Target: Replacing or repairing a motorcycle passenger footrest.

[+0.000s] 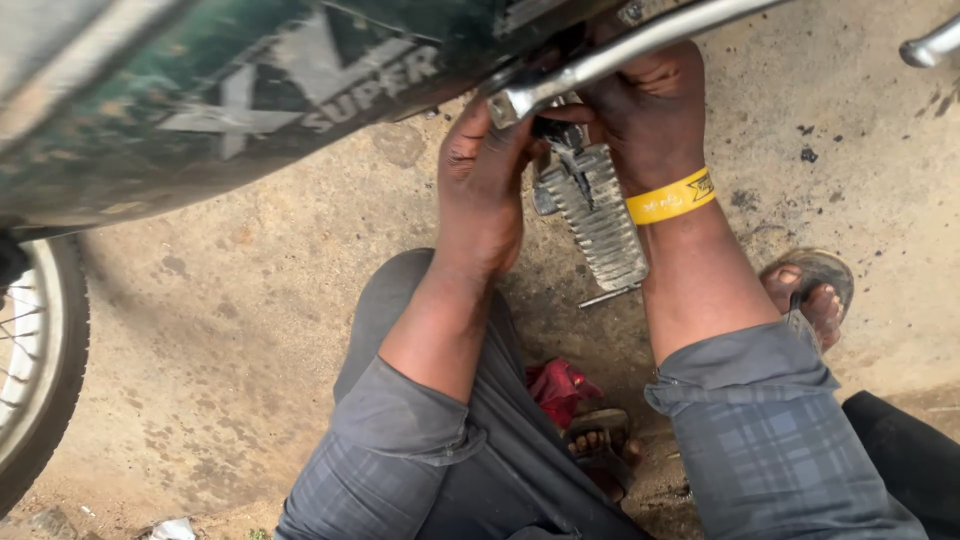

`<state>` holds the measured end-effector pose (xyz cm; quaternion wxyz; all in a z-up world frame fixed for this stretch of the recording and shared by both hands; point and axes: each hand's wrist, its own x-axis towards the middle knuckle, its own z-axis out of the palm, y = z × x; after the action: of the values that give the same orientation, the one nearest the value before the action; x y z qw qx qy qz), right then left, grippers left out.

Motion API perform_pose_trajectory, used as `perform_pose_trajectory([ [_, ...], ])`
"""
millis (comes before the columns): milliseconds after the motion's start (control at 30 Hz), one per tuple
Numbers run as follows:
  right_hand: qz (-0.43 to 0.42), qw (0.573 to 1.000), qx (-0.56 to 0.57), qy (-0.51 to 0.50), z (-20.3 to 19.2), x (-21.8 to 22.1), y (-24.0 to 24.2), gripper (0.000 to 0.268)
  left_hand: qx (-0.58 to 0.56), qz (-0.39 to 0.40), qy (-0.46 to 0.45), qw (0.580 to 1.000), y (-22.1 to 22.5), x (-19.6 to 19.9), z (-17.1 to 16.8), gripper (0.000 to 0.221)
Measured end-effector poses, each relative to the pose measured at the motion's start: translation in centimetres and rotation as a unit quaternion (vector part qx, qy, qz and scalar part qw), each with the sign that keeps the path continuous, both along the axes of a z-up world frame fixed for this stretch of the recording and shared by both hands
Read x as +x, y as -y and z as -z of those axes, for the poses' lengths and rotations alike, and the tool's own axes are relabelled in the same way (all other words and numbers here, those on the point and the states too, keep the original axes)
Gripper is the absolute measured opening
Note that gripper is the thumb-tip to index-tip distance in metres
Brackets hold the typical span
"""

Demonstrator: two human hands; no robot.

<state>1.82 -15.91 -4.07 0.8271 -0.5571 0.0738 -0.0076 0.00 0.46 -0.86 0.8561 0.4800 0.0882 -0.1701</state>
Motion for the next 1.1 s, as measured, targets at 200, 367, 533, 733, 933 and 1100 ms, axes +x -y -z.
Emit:
perform_pose_trajectory([
  [200, 0.001, 0.999, 0.040, 0.029, -0.2, 0.2, 0.1, 0.008, -0.024, 0.003, -0.017, 1.000, 0.1, 0.3, 0.1, 0.015],
  [367, 0.032, 0.999, 0.024, 0.004, 0.4, 0.3, -0.5, 0.011, -0.016, -0.002, -0.009, 1.000, 0.3, 0.1, 0.3, 0.012],
  [533, 0.116, 0.981, -0.149, 0.038, 0.0, -0.1, -1.6, 0.011, 0.023, -0.054, -0.007, 0.998, 1.2, 0.0, -1.1, 0.015],
  [733, 0.230, 0.955, -0.169, 0.080, 1.1, -0.3, -3.3, 0.018, 0.083, -0.164, -0.017, 0.983, 0.1, 0.8, -0.1, 0.018],
  [933, 0.220, 0.973, -0.022, 0.061, -3.3, -0.8, -5.6, 0.007, 0.096, -0.152, -0.069, 0.981, 0.0, 1.1, 1.0, 0.016],
  [1100, 0.168, 0.985, -0.010, 0.030, -1.9, -0.7, -2.9, 0.010, 0.094, -0.147, -0.078, 0.981, 0.2, 1.5, 0.3, 0.014],
])
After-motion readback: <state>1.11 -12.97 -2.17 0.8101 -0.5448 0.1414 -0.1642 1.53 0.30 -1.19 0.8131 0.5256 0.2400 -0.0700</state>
